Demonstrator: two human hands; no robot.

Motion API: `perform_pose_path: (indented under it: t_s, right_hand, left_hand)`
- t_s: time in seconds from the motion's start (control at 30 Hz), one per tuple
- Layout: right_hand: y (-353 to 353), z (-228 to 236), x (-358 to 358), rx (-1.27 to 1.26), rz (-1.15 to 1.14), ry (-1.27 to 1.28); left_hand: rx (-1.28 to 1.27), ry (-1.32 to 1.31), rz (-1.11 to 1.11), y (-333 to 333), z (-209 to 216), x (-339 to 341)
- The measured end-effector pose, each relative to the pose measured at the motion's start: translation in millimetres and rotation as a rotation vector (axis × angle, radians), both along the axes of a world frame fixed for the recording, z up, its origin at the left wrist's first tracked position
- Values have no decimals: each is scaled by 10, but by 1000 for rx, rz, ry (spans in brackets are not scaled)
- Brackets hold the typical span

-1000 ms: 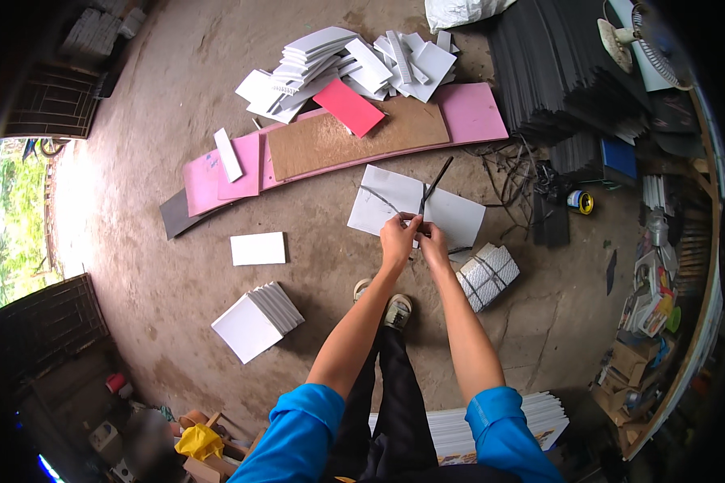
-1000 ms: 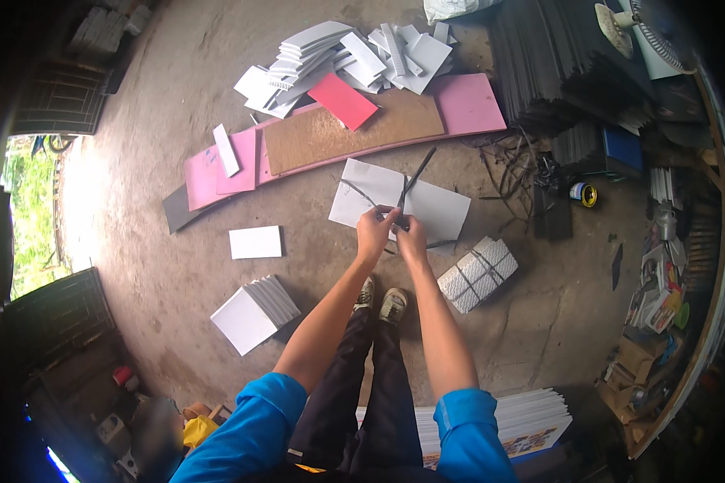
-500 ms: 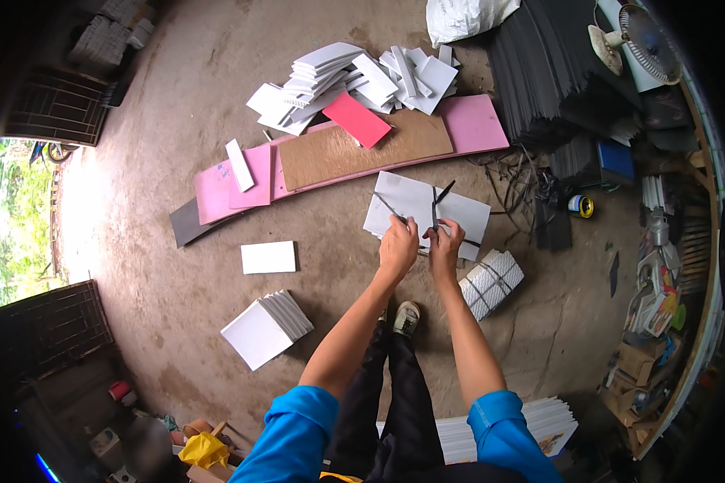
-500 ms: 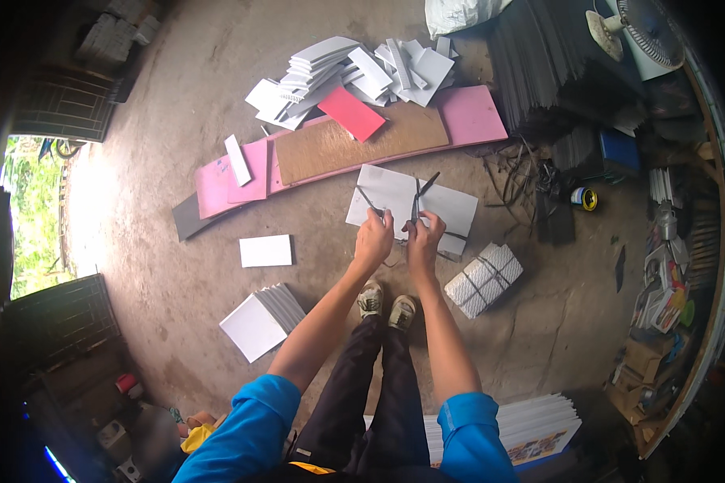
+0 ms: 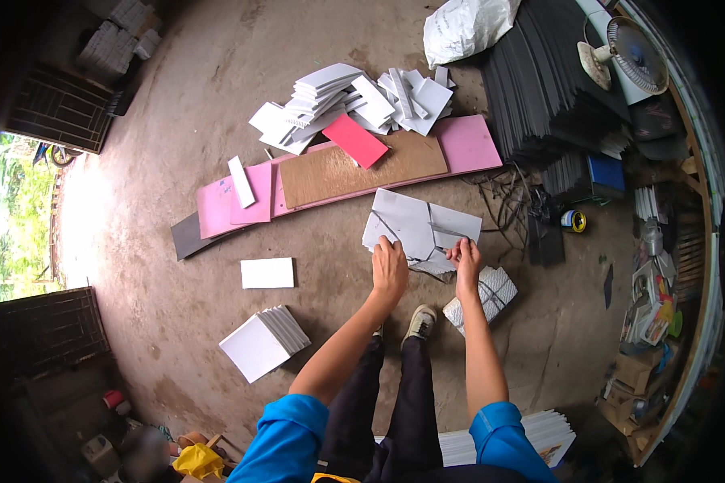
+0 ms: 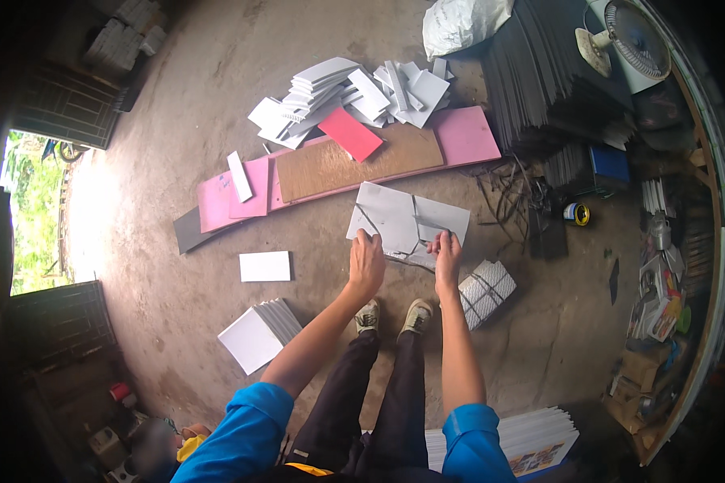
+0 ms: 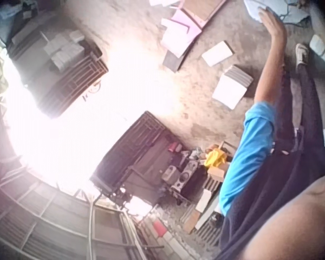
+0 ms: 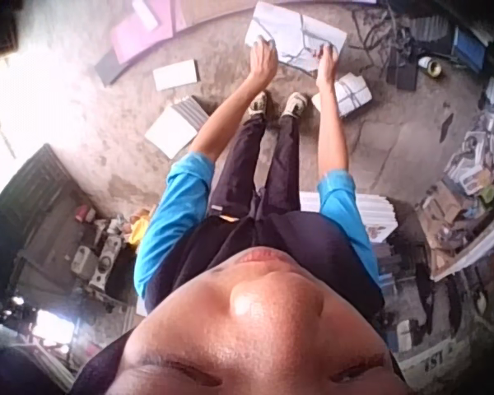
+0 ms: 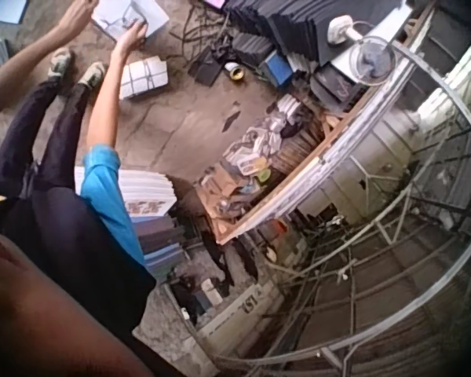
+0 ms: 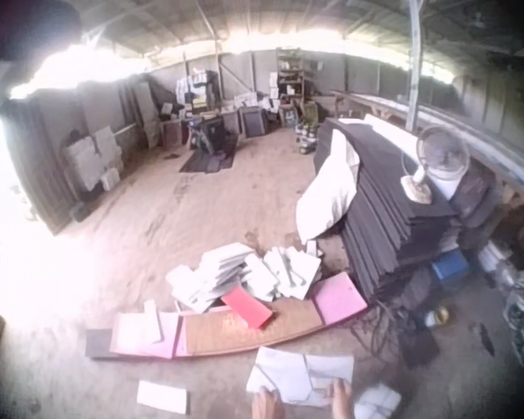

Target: The person stacks white rectangular boards on the floor, aligns them, and then uses a black strap to bundle the stack. The person ties the strap and uses pliers to cut the excess.

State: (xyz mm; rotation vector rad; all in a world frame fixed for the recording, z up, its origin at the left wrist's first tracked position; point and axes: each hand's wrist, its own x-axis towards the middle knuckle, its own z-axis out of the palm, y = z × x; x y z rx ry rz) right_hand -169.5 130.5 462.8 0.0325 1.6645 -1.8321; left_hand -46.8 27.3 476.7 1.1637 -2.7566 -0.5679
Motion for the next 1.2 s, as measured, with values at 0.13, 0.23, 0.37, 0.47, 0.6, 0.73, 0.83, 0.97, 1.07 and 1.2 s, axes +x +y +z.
perform_pose_path:
  t_s: [0.13, 0.23, 0.37, 0.47, 0.6, 0.73, 0.83, 0.97, 1.07, 1.2]
  right_hand:
    - [-18, 196, -136, -202, -262, -301]
    - [268, 4, -360, 196, 85, -199]
    - [322, -200, -478, 689, 634, 78]
    - [262, -319, -476, 780, 967, 377]
    - [283, -274, -463, 721, 835, 576]
    - [375, -265, -356, 591, 732, 649]
    - [424, -234, -278, 539, 666, 523]
    - [493, -294, -245, 527, 563, 438]
    - [468, -281, -207, 509, 549, 418]
    - [479, -293, -228, 482, 525, 336]
  left_hand:
    - [-49, 91, 13, -53, -81, -80]
    - [118, 42, 131, 27, -76, -302]
    - [344, 124, 310, 122, -115, -549]
    - [445, 170, 439, 234, -251, -644]
    - [410, 259, 518, 353, -397, -661]
    - [343, 355, 557, 427, -466, -726]
    - [363, 314, 593, 459, -418, -794]
    - [489, 323, 774, 495, -353, -906]
    - [492, 351, 779, 492, -442, -877]
    - [558, 381, 750, 513, -490, -940]
